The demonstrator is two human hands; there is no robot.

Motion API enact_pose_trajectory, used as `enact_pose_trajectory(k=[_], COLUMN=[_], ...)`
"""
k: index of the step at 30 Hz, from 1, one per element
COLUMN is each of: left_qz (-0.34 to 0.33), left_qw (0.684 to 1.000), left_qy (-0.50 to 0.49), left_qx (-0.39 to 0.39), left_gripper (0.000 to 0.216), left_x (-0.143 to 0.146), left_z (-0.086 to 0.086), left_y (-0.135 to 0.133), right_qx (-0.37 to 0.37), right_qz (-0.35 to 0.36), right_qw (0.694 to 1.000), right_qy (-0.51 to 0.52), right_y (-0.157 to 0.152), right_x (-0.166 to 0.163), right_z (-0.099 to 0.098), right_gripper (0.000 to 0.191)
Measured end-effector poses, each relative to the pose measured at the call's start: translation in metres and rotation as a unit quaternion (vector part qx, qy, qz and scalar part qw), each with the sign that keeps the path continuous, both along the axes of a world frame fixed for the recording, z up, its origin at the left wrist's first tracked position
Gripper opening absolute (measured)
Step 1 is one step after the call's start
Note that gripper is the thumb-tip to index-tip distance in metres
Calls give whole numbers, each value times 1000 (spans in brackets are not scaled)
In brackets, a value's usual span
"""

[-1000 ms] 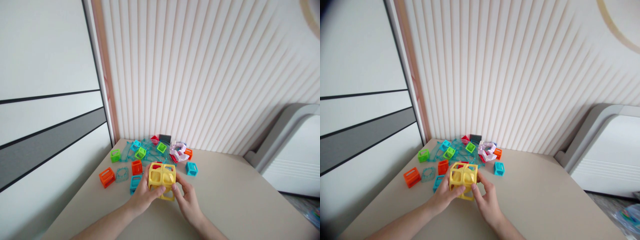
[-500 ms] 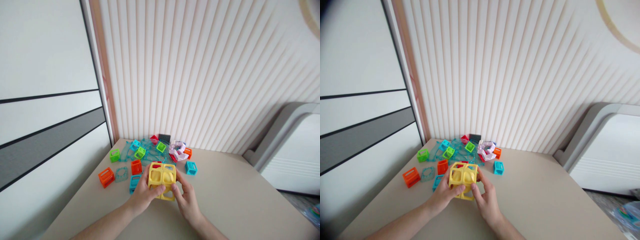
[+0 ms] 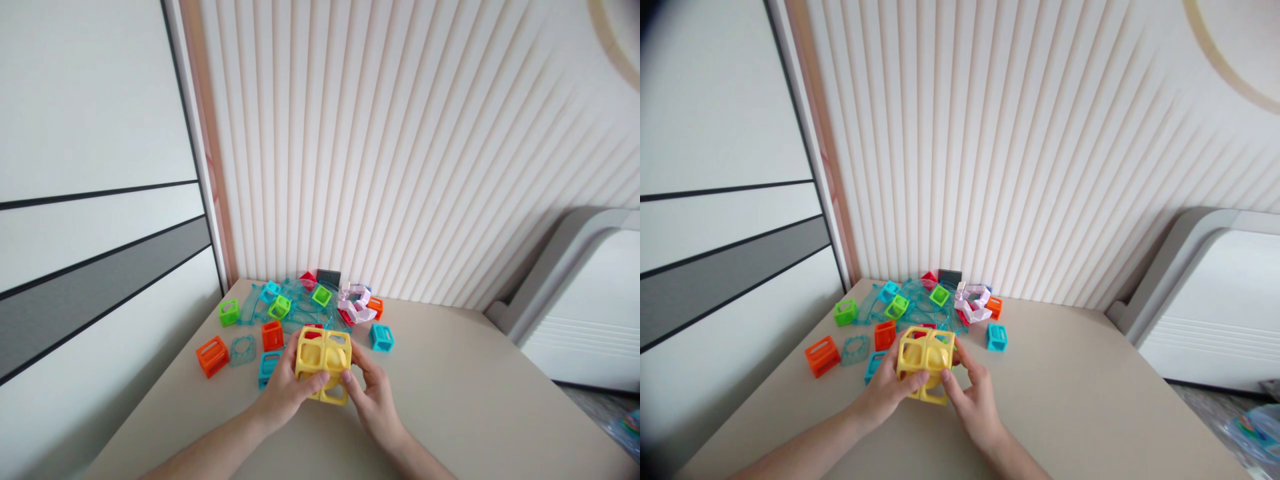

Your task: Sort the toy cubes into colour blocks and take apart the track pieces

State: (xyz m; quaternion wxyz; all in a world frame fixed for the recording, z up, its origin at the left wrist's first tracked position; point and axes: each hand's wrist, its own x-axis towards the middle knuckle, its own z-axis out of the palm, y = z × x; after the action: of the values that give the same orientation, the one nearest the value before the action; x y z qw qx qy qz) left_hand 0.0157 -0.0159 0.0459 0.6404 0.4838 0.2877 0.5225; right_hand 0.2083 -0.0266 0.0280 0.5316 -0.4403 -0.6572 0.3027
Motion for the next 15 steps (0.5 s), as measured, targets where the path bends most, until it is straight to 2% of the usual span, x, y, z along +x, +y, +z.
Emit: enact_pose_trajectory(k=[8,15], left_qz=[-4,-1], left_qw=[1000,999], left_qy=[18,14], left_qx=[17,31], left_gripper=[62,63], left_x=[-2,-2], left_z=[3,8], left_y=[-4,-4], right_qx=[39,33], right_qz=[-6,10], right_qw=[999,999], right_qy=[-11,-3], right_y=[-3,-3], right_x=[1,1], right_z=[3,4], right_gripper=[50,50])
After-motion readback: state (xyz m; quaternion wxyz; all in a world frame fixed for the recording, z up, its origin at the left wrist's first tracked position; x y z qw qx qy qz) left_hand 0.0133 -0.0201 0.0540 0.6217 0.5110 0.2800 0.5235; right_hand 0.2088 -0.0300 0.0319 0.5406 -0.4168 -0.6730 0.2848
